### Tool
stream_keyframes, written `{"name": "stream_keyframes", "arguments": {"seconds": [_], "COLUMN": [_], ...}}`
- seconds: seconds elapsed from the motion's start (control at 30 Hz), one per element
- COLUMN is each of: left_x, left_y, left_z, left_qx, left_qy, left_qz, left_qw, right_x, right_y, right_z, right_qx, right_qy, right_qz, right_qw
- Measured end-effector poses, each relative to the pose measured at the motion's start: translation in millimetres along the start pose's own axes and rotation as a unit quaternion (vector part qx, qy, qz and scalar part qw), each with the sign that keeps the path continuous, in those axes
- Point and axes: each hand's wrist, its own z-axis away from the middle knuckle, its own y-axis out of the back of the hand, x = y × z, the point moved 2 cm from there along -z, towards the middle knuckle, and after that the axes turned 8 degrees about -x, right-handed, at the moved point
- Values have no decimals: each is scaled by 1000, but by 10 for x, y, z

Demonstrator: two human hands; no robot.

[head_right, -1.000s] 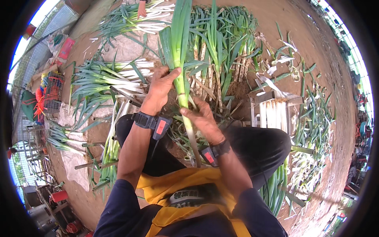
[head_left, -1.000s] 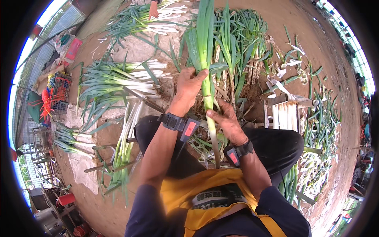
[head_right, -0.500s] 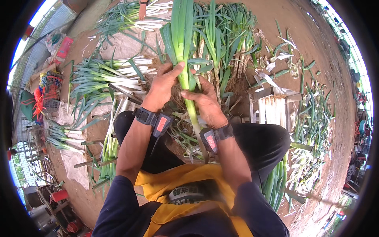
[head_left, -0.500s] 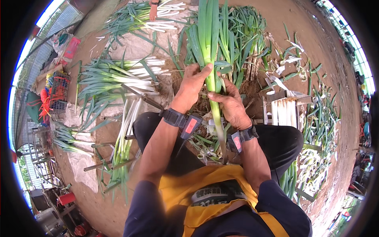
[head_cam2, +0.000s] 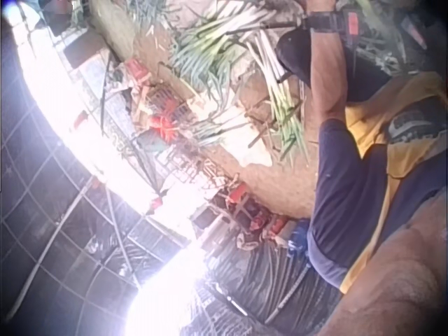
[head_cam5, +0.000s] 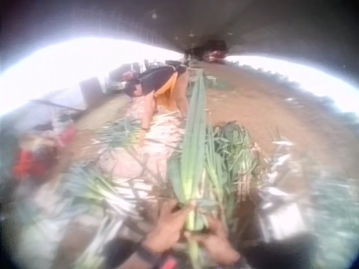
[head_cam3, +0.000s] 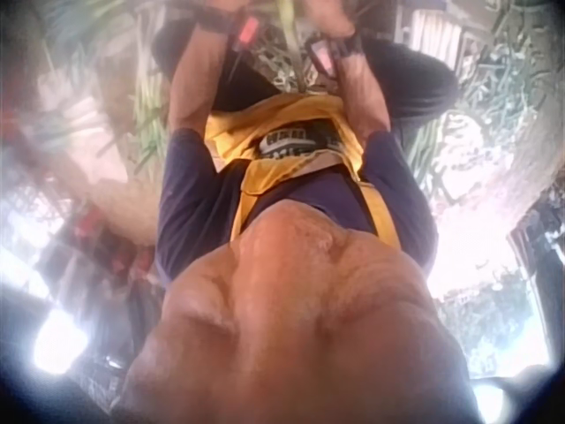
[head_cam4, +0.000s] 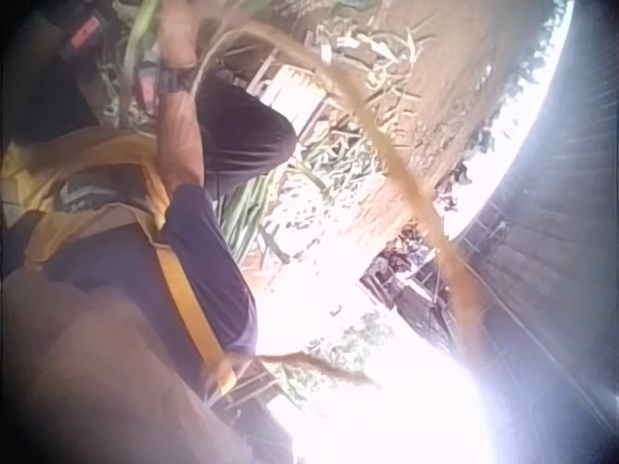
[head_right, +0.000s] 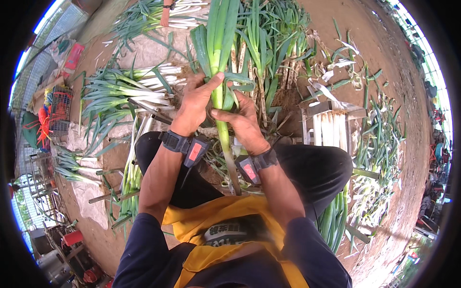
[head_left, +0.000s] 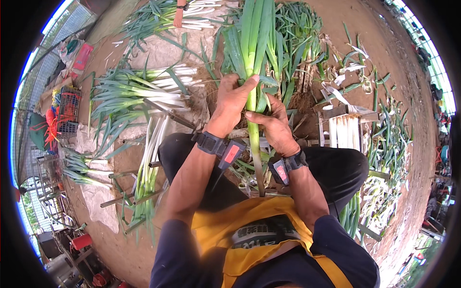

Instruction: Peeling and cleaning harvested leeks by stripping the outer skins by hand.

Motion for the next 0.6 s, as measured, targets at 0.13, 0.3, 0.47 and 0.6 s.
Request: {"name": "stream_keyframes", "arguments": {"seconds": [0.13, 0.3, 0.47, 0.6], "left_x": [3, 28, 42, 168], "left_y": [-28, -110, -80, 23], "left_z": [33, 44, 51, 8], "left_qx": [18, 63, 55, 59], "left_qy": [-2, -45, -41, -38], "left_qz": [-13, -126, -12, 41], "left_qw": [1000, 989, 998, 997], "right_x": [-45, -79, -153, -260], "right_y": [-45, -51, -114, -274], "right_z": [63, 151, 317, 617], "right_qx": [10, 24, 1, -70], "right_qy": [8, 116, 118, 145], "right_qz": [39, 257, 317, 410], "right_qw": [999, 959, 941, 898]}}
